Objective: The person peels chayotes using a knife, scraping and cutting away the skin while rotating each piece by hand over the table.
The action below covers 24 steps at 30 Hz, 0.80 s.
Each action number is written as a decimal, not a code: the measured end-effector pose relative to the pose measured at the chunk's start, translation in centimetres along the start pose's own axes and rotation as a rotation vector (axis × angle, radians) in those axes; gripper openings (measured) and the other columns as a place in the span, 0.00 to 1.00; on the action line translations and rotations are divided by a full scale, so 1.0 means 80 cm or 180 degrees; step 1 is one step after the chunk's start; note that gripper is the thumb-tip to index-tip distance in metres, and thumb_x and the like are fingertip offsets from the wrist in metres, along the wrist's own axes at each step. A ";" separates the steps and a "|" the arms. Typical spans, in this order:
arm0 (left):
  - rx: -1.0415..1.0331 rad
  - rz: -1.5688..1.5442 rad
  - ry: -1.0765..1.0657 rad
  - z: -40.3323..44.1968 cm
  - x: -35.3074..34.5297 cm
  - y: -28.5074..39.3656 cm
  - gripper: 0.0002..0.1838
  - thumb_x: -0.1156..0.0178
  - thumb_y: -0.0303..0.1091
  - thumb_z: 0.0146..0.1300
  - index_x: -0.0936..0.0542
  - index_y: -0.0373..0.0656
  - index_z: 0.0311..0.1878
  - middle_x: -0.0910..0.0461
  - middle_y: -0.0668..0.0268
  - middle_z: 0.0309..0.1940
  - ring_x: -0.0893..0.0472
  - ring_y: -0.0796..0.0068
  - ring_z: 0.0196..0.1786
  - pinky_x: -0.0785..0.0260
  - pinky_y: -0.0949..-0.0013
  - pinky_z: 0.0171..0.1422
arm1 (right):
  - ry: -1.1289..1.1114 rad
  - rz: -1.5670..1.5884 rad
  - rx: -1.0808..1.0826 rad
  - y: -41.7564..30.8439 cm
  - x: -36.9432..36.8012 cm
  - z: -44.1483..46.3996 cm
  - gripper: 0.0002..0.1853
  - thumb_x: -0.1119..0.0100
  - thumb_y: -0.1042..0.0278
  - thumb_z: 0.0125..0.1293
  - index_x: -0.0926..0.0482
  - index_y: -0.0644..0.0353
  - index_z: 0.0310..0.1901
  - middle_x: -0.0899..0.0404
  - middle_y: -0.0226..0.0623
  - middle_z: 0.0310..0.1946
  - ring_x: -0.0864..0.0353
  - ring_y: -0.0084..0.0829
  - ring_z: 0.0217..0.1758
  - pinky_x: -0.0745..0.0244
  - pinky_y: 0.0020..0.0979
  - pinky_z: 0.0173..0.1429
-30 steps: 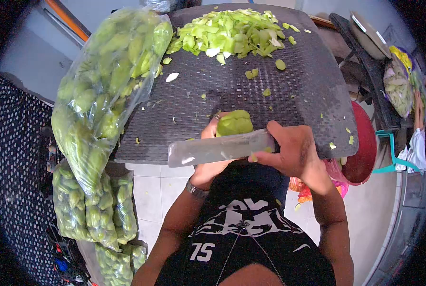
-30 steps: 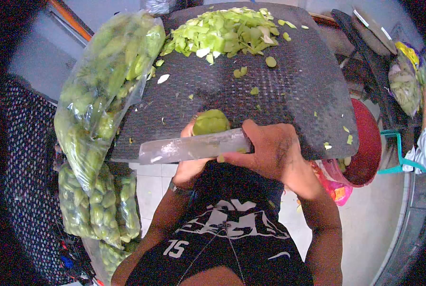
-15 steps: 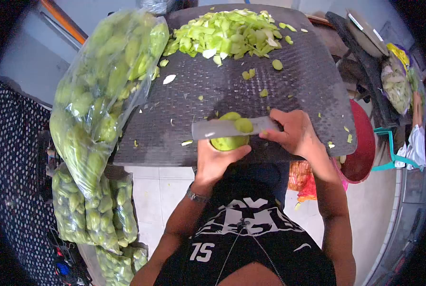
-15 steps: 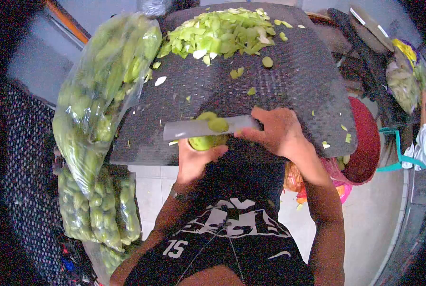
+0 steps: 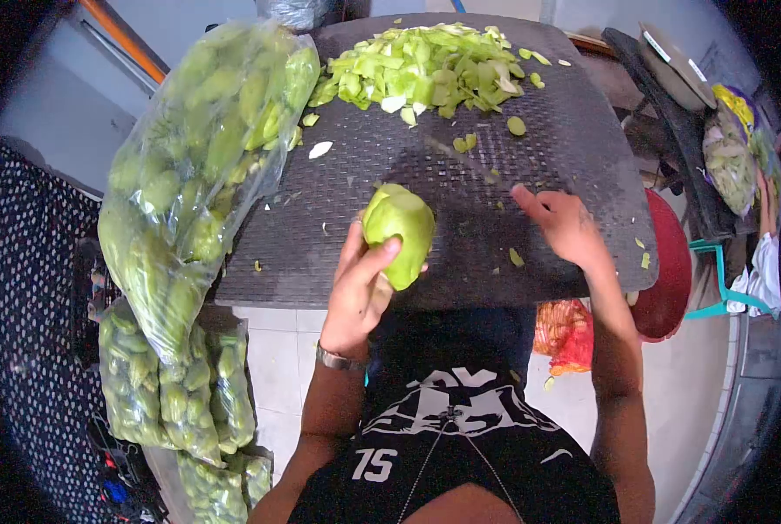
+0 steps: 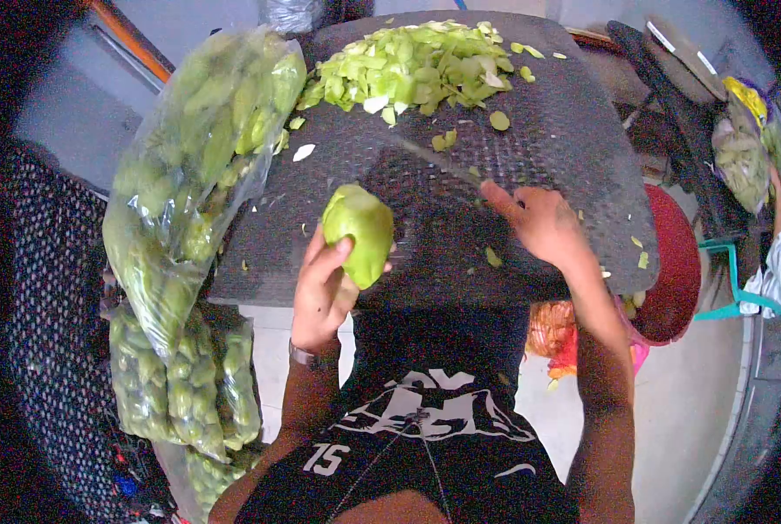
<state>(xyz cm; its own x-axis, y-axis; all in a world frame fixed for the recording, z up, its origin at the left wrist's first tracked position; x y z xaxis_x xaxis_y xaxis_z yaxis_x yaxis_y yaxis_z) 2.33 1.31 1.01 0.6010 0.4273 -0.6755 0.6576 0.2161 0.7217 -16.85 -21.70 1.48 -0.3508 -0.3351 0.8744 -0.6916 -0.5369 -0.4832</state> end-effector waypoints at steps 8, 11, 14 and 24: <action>-0.0071 -0.0139 -0.0410 0.016 0.014 -0.023 0.43 0.31 0.18 0.58 0.39 0.44 0.76 0.23 0.55 0.60 0.18 0.58 0.58 0.18 0.52 0.60 | -0.0276 0.0599 0.0458 -0.049 -0.004 -0.030 0.36 0.44 0.30 0.71 0.22 0.65 0.31 0.20 0.59 0.28 0.14 0.58 0.37 0.23 0.51 0.41; -0.0164 0.0801 -0.0456 0.018 0.021 -0.036 0.40 0.30 0.22 0.61 0.39 0.45 0.74 0.24 0.59 0.61 0.19 0.65 0.58 0.19 0.58 0.61 | -0.0235 0.0005 0.0917 -0.090 0.004 -0.064 0.33 0.39 0.29 0.66 0.22 0.61 0.35 0.19 0.55 0.26 0.13 0.56 0.34 0.22 0.52 0.38; -0.0798 0.1804 0.0067 0.025 0.012 -0.040 0.34 0.30 0.28 0.65 0.36 0.42 0.70 0.22 0.61 0.56 0.19 0.70 0.56 0.22 0.63 0.60 | 0.0034 -0.0276 0.1415 -0.110 0.001 -0.080 0.33 0.36 0.28 0.63 0.22 0.59 0.36 0.17 0.50 0.24 0.13 0.54 0.31 0.20 0.52 0.36; -0.1060 0.2711 0.0726 0.018 -0.016 -0.049 0.34 0.25 0.32 0.56 0.32 0.38 0.63 0.19 0.61 0.49 0.17 0.70 0.50 0.23 0.65 0.55 | 0.0161 -0.0341 0.1845 -0.095 -0.018 -0.068 0.32 0.27 0.33 0.52 0.25 0.58 0.34 0.21 0.45 0.22 0.16 0.52 0.30 0.24 0.50 0.35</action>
<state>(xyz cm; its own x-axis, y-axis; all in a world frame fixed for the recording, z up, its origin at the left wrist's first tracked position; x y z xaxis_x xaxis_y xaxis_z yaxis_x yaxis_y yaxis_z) -0.37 -1.34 -1.12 0.6930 0.7109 0.1199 -0.1471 -0.0233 0.9888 -14.54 -12.95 4.12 -0.3375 -0.2258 0.9138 -0.2721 -0.9059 -0.3244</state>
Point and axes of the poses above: each hand's wrist, its own z-axis towards the middle knuckle, its own x-axis out of the back of the hand, y = z × x, the point moved 2 cm from there along z, towards the middle knuckle
